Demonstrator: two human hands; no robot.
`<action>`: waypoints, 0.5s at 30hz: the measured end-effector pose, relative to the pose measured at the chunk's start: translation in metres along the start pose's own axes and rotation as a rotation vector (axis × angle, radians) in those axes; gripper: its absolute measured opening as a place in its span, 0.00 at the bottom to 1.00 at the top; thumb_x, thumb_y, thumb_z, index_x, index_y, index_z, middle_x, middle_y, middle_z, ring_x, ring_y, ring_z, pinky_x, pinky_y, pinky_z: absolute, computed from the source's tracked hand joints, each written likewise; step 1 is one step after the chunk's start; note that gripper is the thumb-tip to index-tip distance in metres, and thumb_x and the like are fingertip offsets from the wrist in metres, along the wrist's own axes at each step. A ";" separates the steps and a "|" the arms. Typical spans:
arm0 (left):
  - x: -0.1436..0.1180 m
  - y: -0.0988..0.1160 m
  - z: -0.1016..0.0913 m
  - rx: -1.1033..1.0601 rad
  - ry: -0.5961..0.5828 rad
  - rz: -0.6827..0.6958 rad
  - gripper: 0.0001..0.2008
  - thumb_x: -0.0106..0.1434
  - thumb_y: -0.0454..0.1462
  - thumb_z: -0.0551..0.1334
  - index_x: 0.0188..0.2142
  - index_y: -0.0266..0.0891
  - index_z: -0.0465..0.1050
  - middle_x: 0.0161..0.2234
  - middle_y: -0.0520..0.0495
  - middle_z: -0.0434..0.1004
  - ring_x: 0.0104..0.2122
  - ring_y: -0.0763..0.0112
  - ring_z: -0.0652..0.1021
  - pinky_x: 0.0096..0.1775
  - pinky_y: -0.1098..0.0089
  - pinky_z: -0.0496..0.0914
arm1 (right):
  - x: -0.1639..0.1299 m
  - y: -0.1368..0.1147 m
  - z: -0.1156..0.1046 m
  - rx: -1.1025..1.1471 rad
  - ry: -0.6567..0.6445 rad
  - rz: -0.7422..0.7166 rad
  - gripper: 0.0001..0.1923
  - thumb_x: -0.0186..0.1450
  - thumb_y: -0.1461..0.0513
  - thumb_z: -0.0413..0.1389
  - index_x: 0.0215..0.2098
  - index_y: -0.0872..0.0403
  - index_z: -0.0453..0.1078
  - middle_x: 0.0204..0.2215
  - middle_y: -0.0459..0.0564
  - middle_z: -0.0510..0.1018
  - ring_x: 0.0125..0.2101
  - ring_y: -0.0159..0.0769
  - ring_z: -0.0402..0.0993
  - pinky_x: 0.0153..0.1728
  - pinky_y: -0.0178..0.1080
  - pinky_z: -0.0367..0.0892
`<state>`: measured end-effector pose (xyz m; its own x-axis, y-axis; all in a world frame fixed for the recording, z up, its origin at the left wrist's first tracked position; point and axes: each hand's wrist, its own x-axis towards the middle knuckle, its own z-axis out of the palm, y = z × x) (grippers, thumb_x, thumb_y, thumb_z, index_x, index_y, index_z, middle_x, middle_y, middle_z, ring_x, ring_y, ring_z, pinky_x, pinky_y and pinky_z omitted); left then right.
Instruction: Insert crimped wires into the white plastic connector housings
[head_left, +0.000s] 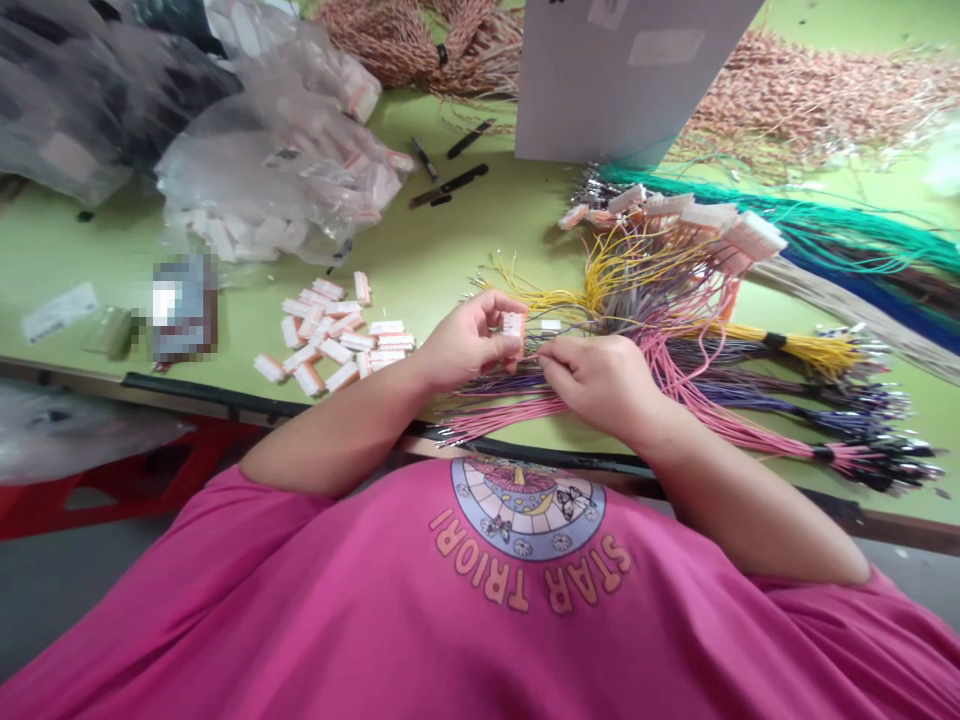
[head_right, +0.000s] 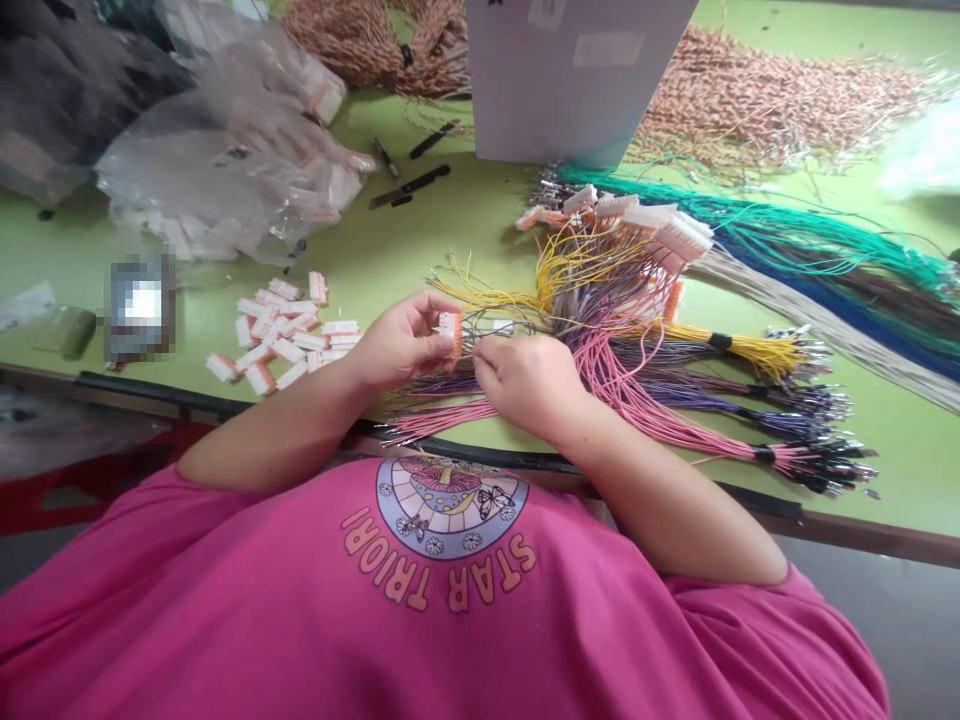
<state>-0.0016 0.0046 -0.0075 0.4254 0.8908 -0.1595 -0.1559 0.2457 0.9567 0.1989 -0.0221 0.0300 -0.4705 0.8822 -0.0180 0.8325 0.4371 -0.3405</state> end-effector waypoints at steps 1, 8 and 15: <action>0.000 0.000 0.000 0.001 0.006 0.001 0.28 0.51 0.45 0.75 0.45 0.40 0.64 0.24 0.55 0.73 0.21 0.75 0.77 0.18 0.77 0.59 | 0.000 0.001 -0.001 0.016 0.008 -0.002 0.18 0.67 0.59 0.47 0.34 0.53 0.79 0.29 0.50 0.82 0.27 0.35 0.73 0.30 0.37 0.56; 0.001 0.003 0.000 -0.038 0.012 -0.002 0.29 0.51 0.45 0.75 0.46 0.40 0.64 0.24 0.56 0.72 0.21 0.76 0.77 0.17 0.78 0.56 | 0.000 0.007 -0.008 0.069 0.076 0.024 0.17 0.67 0.60 0.47 0.31 0.54 0.78 0.28 0.50 0.82 0.27 0.35 0.74 0.31 0.36 0.57; -0.001 -0.005 0.004 0.001 0.041 0.009 0.30 0.49 0.48 0.76 0.44 0.39 0.66 0.25 0.54 0.74 0.21 0.74 0.77 0.19 0.77 0.61 | 0.003 -0.003 0.006 0.036 -0.049 0.024 0.18 0.68 0.60 0.47 0.35 0.54 0.79 0.29 0.52 0.82 0.28 0.36 0.74 0.32 0.38 0.57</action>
<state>0.0022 0.0005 -0.0109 0.3875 0.9077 -0.1608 -0.1590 0.2376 0.9583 0.1931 -0.0219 0.0257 -0.4649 0.8824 -0.0720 0.8331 0.4084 -0.3730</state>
